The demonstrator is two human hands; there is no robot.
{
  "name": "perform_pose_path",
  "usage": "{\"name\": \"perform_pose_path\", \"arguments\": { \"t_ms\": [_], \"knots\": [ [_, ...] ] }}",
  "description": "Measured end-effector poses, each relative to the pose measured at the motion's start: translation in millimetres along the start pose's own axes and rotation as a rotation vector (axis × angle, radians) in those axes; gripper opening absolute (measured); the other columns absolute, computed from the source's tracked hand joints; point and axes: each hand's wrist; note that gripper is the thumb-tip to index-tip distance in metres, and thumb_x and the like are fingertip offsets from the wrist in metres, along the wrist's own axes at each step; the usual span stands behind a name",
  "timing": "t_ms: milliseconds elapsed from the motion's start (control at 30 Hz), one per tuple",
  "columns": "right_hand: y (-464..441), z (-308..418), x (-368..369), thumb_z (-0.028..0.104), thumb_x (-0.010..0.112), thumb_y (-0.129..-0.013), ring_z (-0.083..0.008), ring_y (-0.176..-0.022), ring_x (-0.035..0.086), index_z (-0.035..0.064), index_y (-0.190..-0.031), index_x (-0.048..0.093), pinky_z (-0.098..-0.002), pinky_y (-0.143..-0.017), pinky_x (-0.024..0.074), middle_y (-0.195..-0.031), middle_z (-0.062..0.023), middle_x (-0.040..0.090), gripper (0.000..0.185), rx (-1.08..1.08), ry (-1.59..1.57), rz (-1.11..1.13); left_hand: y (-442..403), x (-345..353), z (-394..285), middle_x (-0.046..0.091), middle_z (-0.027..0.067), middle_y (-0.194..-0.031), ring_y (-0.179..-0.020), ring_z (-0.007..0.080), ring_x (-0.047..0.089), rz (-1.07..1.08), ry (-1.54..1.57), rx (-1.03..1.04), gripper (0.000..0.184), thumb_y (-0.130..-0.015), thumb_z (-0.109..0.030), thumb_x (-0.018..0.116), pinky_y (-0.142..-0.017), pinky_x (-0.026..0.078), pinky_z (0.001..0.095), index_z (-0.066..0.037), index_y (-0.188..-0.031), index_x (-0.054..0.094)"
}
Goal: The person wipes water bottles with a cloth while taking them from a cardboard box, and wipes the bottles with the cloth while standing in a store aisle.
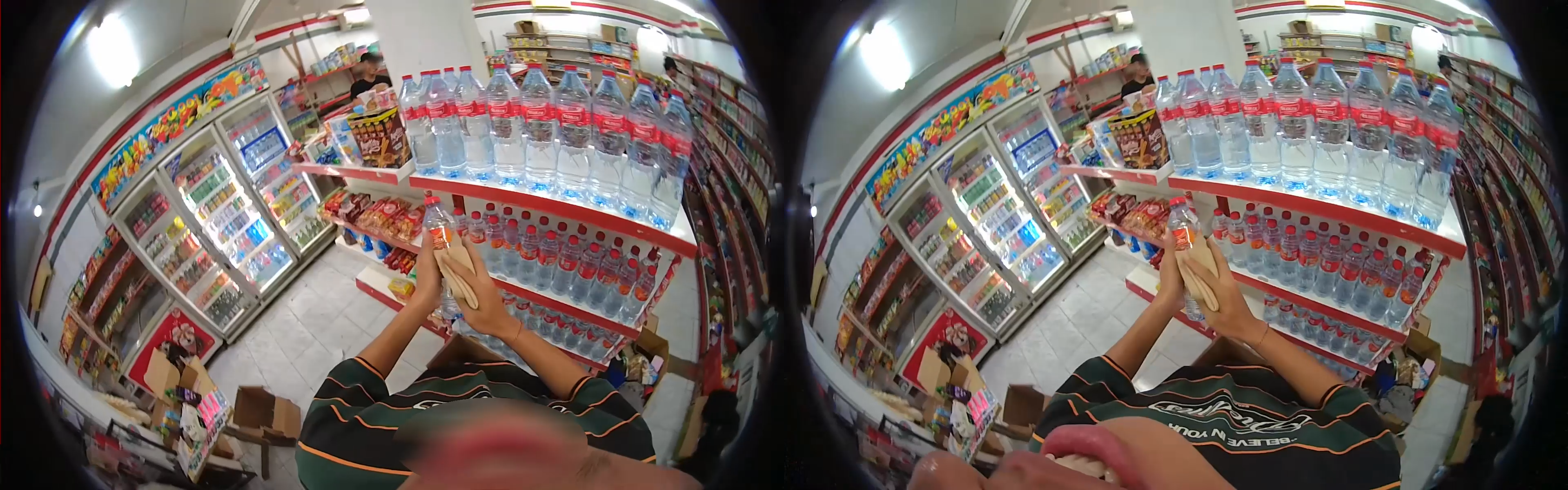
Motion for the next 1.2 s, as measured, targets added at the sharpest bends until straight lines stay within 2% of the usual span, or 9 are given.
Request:
{"name": "perform_pose_path", "arguments": {
  "t_ms": [133,300,500,667,733,800,900,1033,1200],
  "knots": [
    [-20.4,-16.3,-4.1,0.001,0.062,-0.082,-0.0518,-0.145,0.029,0.0117,-0.146,0.052,-0.0485,-0.119,0.0284,-0.16,-0.0311,0.02,0.066,-0.095,0.105,-0.17,4.9,9.0,15.0,0.065,0.0088,-0.123,-0.106,0.0175,0.065,-0.067,-0.23,0.016,0.068,-0.105,-0.06,0.035,-0.095,0.05,0.0328,-0.003,-0.137,0.054],
    [-14.4,-12.7,-9.4,-0.001,0.066,-0.078,-0.0503,-0.146,0.029,0.0146,-0.146,0.053,-0.0479,-0.117,0.0313,-0.16,-0.0304,0.02,0.071,-0.021,0.151,-0.25,20.5,21.9,7.0,0.065,0.0071,-0.123,-0.108,0.0155,0.064,0.117,-0.189,-0.094,0.064,-0.106,-0.057,0.035,-0.093,0.051,0.0317,-0.005,-0.137,0.054],
    [18.9,17.7,27.5,-0.003,0.064,-0.073,-0.0523,-0.148,0.023,0.0147,-0.146,0.053,-0.0498,-0.12,0.0253,-0.16,-0.0336,0.017,0.076,-0.019,0.404,-0.29,-54.0,10.6,11.2,0.068,0.0087,-0.102,-0.085,0.0204,0.069,0.595,0.155,-0.178,0.067,-0.099,-0.068,0.043,-0.075,0.059,0.034,-0.007,-0.122,0.059],
    [2.9,40.6,28.8,-0.003,0.066,-0.07,-0.0523,-0.149,0.019,0.017,-0.147,0.053,-0.0519,-0.12,0.0222,-0.16,-0.0346,0.016,0.081,-0.021,0.642,-0.446,-64.2,27.6,41.3,0.067,0.0101,-0.11,-0.094,0.0212,0.069,0.97,0.277,-0.343,0.064,-0.103,-0.063,0.039,-0.08,0.059,0.0347,-0.007,-0.129,0.056],
    [-1.9,39.3,18.2,-0.003,0.066,-0.073,-0.0532,-0.148,0.021,0.0175,-0.147,0.053,-0.0513,-0.12,0.0244,-0.159,-0.0354,0.016,0.078,-0.024,0.742,-0.534,-23.5,33.6,30.4,0.064,0.0089,-0.124,-0.109,0.0189,0.065,0.663,-0.089,0.014,0.063,-0.107,-0.058,0.033,-0.09,0.055,0.0338,-0.006,-0.139,0.051],
    [3.7,40.1,17.0,0.003,0.062,-0.083,-0.05,-0.146,0.03,0.0131,-0.146,0.054,-0.0457,-0.118,0.0301,-0.161,-0.0325,0.017,0.064,-0.002,0.802,-0.609,2.7,38.3,9.8,0.059,0.0064,-0.135,-0.122,0.0162,0.059,0.767,-0.126,-0.101,0.063,-0.108,-0.055,0.029,-0.098,0.051,0.0326,-0.006,-0.144,0.047],
    [23.7,53.3,42.6,-0.001,0.064,-0.081,-0.0497,-0.146,0.029,0.0143,-0.146,0.054,-0.0458,-0.118,0.0314,-0.161,-0.0321,0.017,0.067,0.079,0.887,-0.673,0.6,38.9,21.0,0.058,0.0049,-0.136,-0.124,0.0157,0.057,0.807,-0.2,-0.235,0.064,-0.108,-0.056,0.029,-0.1,0.049,0.0325,-0.007,-0.145,0.047],
    [37.8,77.5,82.3,-0.001,0.067,-0.075,-0.0525,-0.147,0.024,0.0178,-0.144,0.056,-0.0495,-0.12,0.0265,-0.159,-0.0355,0.017,0.072,0.187,1.01,-0.686,-28.0,57.2,55.8,0.067,0.0117,-0.108,-0.094,0.0259,0.068,1.275,0.275,-0.522,0.07,-0.1,-0.07,0.038,-0.086,0.057,0.0406,-0.007,-0.123,0.06],
    [30.4,109.4,93.8,0.0,0.068,-0.074,-0.0511,-0.147,0.024,0.0176,-0.142,0.058,-0.0493,-0.12,0.0265,-0.16,-0.0326,0.018,0.071,0.233,1.234,-0.679,12.7,58.9,51.7,0.067,0.009,-0.113,-0.099,0.0238,0.067,1.327,0.388,-0.61,0.069,-0.101,-0.068,0.037,-0.087,0.056,0.0388,-0.008,-0.128,0.058]
  ]
}}
Point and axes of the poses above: each hand's wrist, its own y-axis away from the middle knuckle, its own x-axis out of the palm, z = x × y
